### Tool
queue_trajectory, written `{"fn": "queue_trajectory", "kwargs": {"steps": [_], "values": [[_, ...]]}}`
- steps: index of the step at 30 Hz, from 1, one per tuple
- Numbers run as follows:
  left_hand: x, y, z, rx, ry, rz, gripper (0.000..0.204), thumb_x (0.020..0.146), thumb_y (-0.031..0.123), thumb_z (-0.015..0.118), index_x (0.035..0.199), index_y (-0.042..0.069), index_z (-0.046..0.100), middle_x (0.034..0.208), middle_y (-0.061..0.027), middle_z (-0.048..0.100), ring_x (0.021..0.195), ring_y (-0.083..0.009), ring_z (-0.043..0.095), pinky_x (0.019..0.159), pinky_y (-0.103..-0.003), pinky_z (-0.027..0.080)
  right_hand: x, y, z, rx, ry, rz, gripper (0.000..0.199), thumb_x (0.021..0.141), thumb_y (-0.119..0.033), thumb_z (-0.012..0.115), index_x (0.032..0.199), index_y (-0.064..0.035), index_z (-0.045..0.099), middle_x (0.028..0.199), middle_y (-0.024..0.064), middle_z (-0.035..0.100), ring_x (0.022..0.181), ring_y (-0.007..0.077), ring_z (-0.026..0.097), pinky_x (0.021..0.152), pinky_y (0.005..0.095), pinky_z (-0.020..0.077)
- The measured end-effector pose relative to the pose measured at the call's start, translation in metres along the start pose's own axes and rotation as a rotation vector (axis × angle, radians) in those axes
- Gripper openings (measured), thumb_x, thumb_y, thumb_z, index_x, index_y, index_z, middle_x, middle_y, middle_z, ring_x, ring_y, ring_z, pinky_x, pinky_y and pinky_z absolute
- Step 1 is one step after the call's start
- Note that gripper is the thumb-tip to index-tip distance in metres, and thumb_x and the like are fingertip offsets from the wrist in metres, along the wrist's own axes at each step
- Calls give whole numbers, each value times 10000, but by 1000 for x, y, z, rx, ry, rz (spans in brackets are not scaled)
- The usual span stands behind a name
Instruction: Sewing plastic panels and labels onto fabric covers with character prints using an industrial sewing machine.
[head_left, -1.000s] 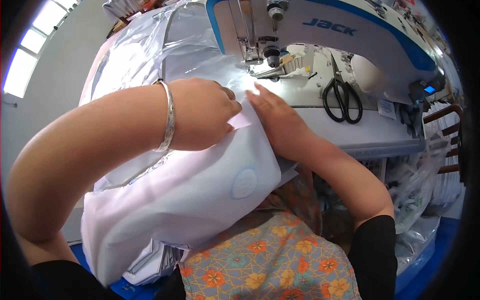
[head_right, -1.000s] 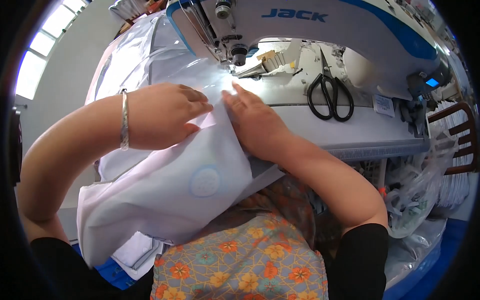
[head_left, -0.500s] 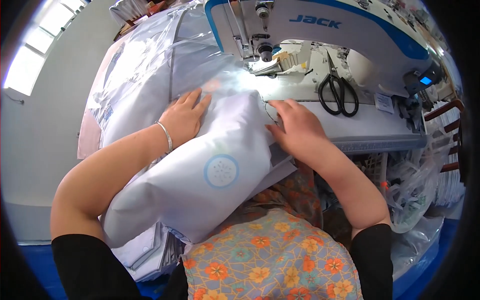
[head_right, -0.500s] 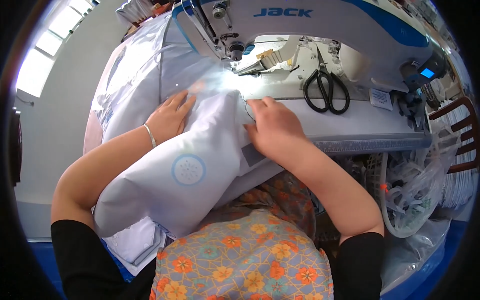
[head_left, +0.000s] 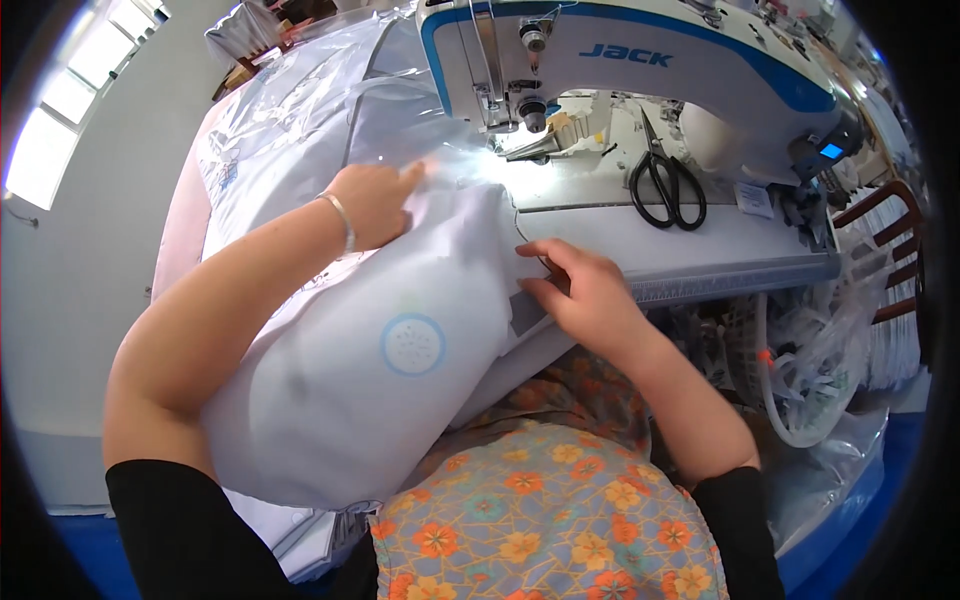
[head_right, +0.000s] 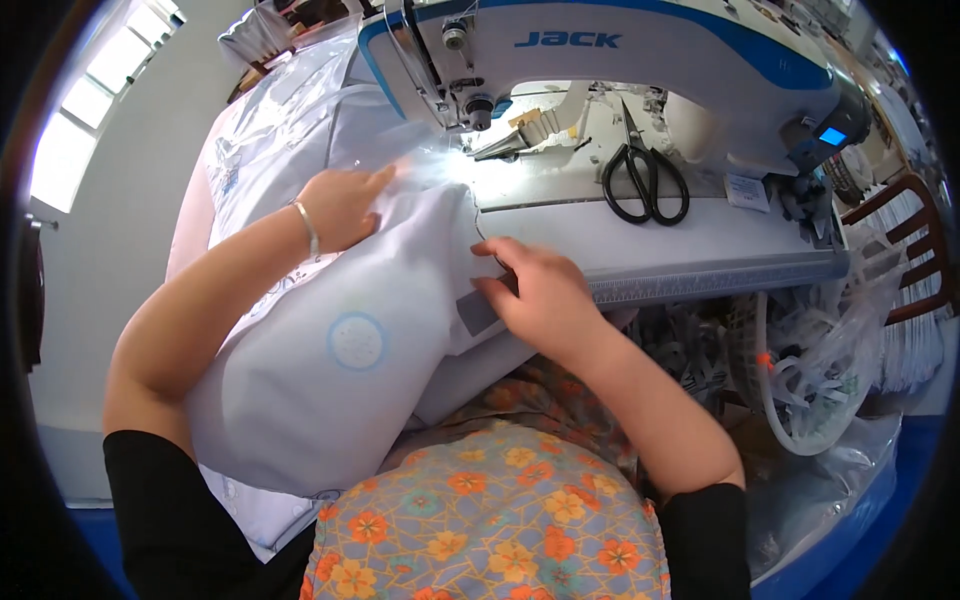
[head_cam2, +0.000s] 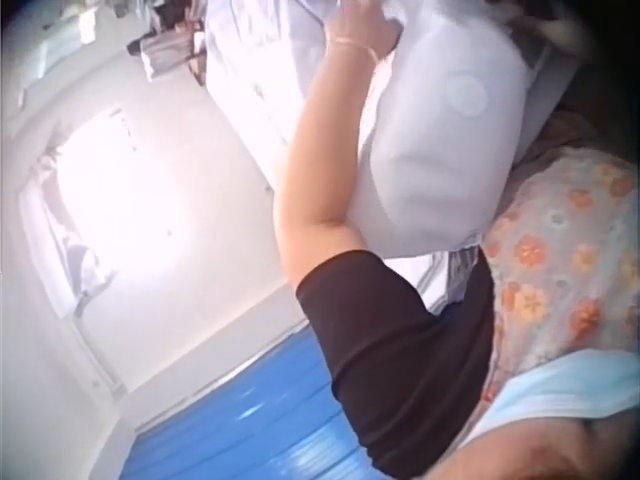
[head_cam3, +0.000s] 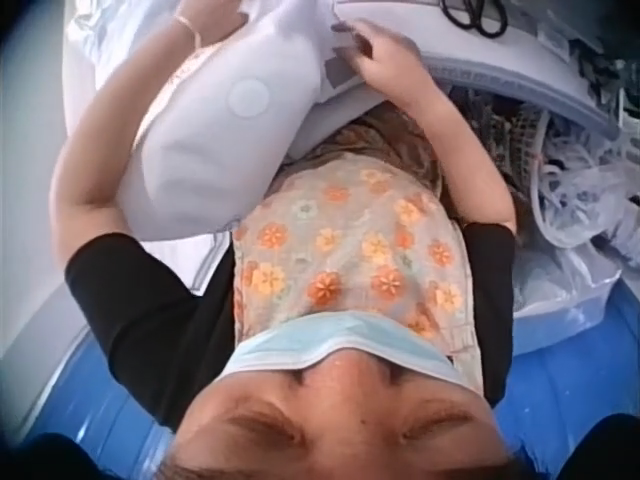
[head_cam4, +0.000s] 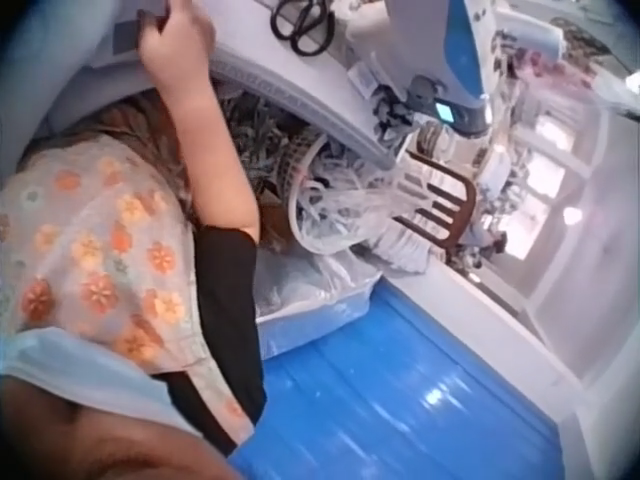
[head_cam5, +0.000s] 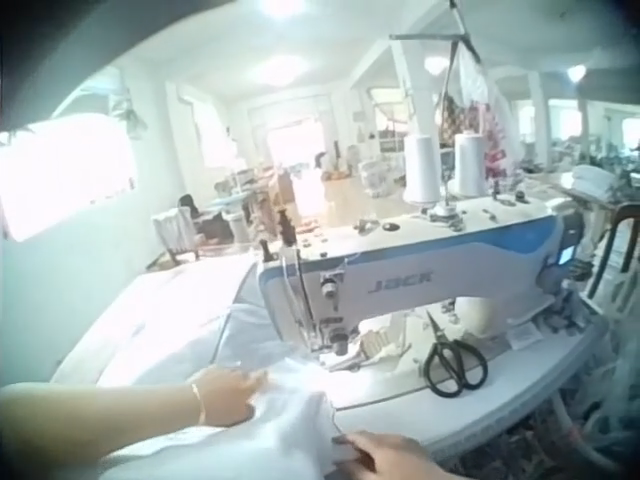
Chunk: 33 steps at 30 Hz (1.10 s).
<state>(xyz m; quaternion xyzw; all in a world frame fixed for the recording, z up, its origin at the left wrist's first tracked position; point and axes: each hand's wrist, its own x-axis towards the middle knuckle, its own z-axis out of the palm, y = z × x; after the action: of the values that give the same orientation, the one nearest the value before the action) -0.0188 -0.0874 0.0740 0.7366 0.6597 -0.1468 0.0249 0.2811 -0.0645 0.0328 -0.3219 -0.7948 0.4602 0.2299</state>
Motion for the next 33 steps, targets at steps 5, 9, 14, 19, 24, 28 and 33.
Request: {"fn": "queue_trajectory", "kwargs": {"steps": [5,9,14,19,24,28,33], "values": [[37,18,3,139,350,315,366,880,128,570,1235,80,642,1219,-115,645,1156,-274,593,990,-384,457,4,-12,1,282,60,181,278,949,-148,630,1207,-49,663,1013,31,694,932,94,616,833,267,495],[48,15,9,-35,507,383,260,883,127,576,1101,64,703,1173,-104,671,1136,-254,602,1010,-387,445,41,-19,-62,138,-149,216,300,927,-140,599,1204,-63,685,1085,91,705,978,157,650,883,294,505],[55,36,-5,-293,443,236,197,887,154,559,952,65,722,985,-137,710,968,-319,664,880,-425,513,85,-28,-65,-643,-664,145,432,827,-108,559,1254,-69,614,1094,198,690,1024,365,651,903,427,503],[59,59,-9,-345,266,-38,176,854,156,571,916,96,725,919,-143,711,886,-334,686,780,-446,540,85,-15,-30,-281,-216,189,414,899,-150,585,1299,-56,540,960,225,702,950,389,669,831,434,506],[51,55,3,-122,391,207,172,827,135,588,913,123,737,991,-71,701,983,-256,664,839,-377,519,73,-1,-25,-477,-322,-62,371,951,-171,537,1303,-75,605,927,230,699,880,402,675,786,466,529],[45,52,9,-144,512,242,182,812,135,607,930,126,744,954,-48,685,929,-223,632,873,-334,483,75,-3,-27,-547,-349,-42,353,964,-182,515,1286,-85,623,924,226,697,876,404,673,777,466,529],[49,49,12,-186,585,247,180,797,135,652,943,150,756,927,-28,684,878,-231,619,824,-364,500,78,-4,-29,-473,-300,-69,354,980,-218,510,1301,-117,618,903,233,691,842,406,674,752,472,528]]}}
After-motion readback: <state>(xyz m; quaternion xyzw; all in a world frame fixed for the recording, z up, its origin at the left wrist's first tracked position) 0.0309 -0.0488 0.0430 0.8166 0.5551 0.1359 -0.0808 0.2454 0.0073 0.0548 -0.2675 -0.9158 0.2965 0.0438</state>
